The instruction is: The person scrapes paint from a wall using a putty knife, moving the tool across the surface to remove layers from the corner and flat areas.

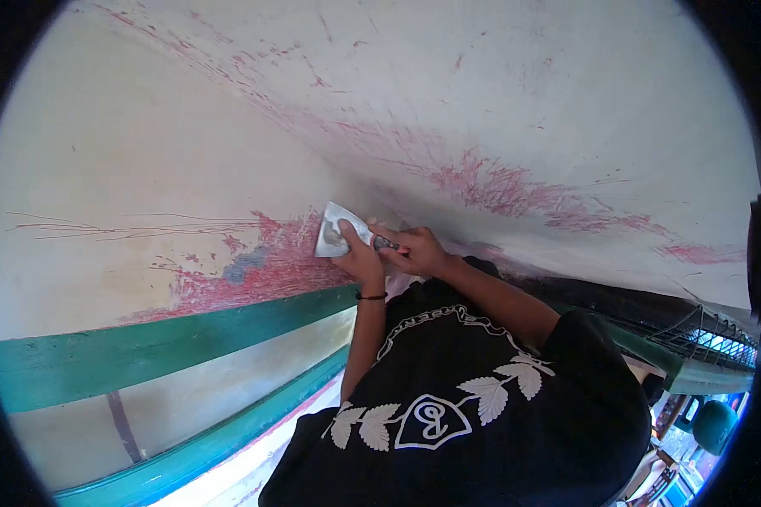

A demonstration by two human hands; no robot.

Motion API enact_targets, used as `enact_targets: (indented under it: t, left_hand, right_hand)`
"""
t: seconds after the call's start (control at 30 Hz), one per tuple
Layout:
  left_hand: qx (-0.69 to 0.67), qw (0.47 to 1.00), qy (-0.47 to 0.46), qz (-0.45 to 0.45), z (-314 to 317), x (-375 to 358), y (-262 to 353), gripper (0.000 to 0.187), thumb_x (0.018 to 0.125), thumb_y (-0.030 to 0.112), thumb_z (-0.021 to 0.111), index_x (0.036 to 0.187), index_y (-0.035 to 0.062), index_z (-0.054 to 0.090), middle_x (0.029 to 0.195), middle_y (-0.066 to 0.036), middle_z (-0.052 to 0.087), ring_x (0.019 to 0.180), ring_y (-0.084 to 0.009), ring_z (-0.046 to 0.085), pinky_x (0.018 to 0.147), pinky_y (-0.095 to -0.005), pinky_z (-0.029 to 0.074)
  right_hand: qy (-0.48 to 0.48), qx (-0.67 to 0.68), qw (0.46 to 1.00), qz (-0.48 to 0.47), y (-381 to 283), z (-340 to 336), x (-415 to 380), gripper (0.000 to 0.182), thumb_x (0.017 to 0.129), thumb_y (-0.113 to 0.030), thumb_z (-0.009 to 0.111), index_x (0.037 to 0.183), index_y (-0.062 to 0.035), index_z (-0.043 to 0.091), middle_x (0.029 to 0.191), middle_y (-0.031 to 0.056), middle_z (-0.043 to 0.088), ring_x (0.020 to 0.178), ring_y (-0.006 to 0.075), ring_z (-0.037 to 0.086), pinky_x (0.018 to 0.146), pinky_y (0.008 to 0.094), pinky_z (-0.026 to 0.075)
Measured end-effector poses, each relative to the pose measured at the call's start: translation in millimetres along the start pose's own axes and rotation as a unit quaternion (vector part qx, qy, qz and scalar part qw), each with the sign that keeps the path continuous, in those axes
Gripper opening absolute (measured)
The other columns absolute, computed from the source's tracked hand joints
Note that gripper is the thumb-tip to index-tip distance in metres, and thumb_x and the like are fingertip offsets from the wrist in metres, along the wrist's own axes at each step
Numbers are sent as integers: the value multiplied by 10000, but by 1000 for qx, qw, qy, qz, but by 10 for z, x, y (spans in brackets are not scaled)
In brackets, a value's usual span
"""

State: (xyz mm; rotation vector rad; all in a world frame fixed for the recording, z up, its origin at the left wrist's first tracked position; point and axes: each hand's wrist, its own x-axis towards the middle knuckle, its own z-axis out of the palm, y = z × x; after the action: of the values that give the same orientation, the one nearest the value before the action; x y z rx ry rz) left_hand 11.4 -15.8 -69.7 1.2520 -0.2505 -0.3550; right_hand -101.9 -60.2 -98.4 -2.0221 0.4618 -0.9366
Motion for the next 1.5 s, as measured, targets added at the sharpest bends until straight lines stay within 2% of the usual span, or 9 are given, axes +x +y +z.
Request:
enact_targets:
  t: [0.1, 0.2, 0.37, 0.47, 0.6, 0.97, 1.1, 1.27, 1.5]
  left_hand:
    - [18, 998, -55, 29, -32, 28, 62, 344, 1027, 246, 592, 1161, -59, 505, 895, -179, 671, 732, -259, 700, 629, -351, 609]
    - [-17, 998, -38, -47, 50, 65, 245, 330, 1028, 237, 590, 1146, -59, 505, 910, -177, 668, 728, -256, 698, 631, -358, 610]
    - [5, 999, -54, -6, -68, 45, 44, 391, 1021, 302, 602, 1105, -76, 547, 888, -179, 678, 713, -251, 692, 636, -366, 603]
    - [-11, 998, -55, 3, -6, 94, 149, 420, 1017, 335, 608, 1090, -77, 571, 892, -177, 678, 724, -250, 691, 642, -372, 602]
    - [-19, 997, -45, -62, 9, 84, 269, 351, 1038, 266, 565, 1108, -74, 510, 880, -177, 674, 718, -253, 690, 649, -375, 606]
    - [-5, 999, -42, -24, -161, 85, -80, 401, 1022, 329, 597, 1078, -67, 570, 868, -164, 679, 688, -252, 688, 615, -362, 596]
    - [5, 999, -21, 30, -109, 57, -34, 393, 1017, 325, 608, 1063, -64, 570, 876, -157, 680, 692, -250, 689, 619, -368, 595]
    - [31, 999, -31, 6, -93, 5, 89, 354, 1030, 288, 586, 1052, -65, 581, 886, -143, 685, 718, -223, 682, 643, -353, 583]
    - [-42, 997, -18, -61, -236, 42, -170, 399, 1010, 341, 616, 1036, -56, 575, 855, -168, 686, 680, -244, 682, 611, -361, 586]
  right_hand:
    - [24, 4, 999, -21, 88, 106, -28, 555, 886, -239, 708, 1419, -163, 572, 781, 143, 720, 656, 307, 708, 627, 386, 554]
    - [35, 22, 999, -2, -100, 53, 34, 562, 880, -238, 719, 1418, -164, 573, 802, 143, 728, 675, 304, 717, 648, 376, 564]
    - [0, 8, 1000, 9, 14, 54, -31, 574, 876, -211, 726, 1425, -163, 566, 859, 153, 737, 698, 284, 728, 670, 371, 574]
    - [70, 24, 996, -50, -131, 62, 61, 578, 875, -203, 728, 1427, -158, 564, 874, 147, 741, 687, 275, 726, 667, 373, 575]
    - [7, 29, 999, 12, -225, -10, 88, 562, 880, -201, 720, 1416, -132, 569, 926, 158, 742, 684, 283, 722, 674, 378, 575]
    - [20, 26, 999, 3, -103, 56, -24, 523, 883, -223, 720, 1382, -120, 601, 895, 174, 739, 691, 305, 720, 676, 378, 578]
    - [-32, 1, 998, 54, -27, 63, -58, 535, 878, -225, 727, 1384, -107, 598, 1017, 202, 731, 697, 306, 721, 684, 360, 584]
    - [43, 16, 999, -26, -97, 76, -13, 547, 878, -229, 729, 1399, -134, 591, 1051, 191, 732, 668, 290, 718, 678, 366, 584]
    - [-28, 10, 998, 48, -89, 58, -164, 553, 881, -217, 721, 1409, -132, 577, 1054, 162, 734, 687, 272, 723, 683, 370, 581]
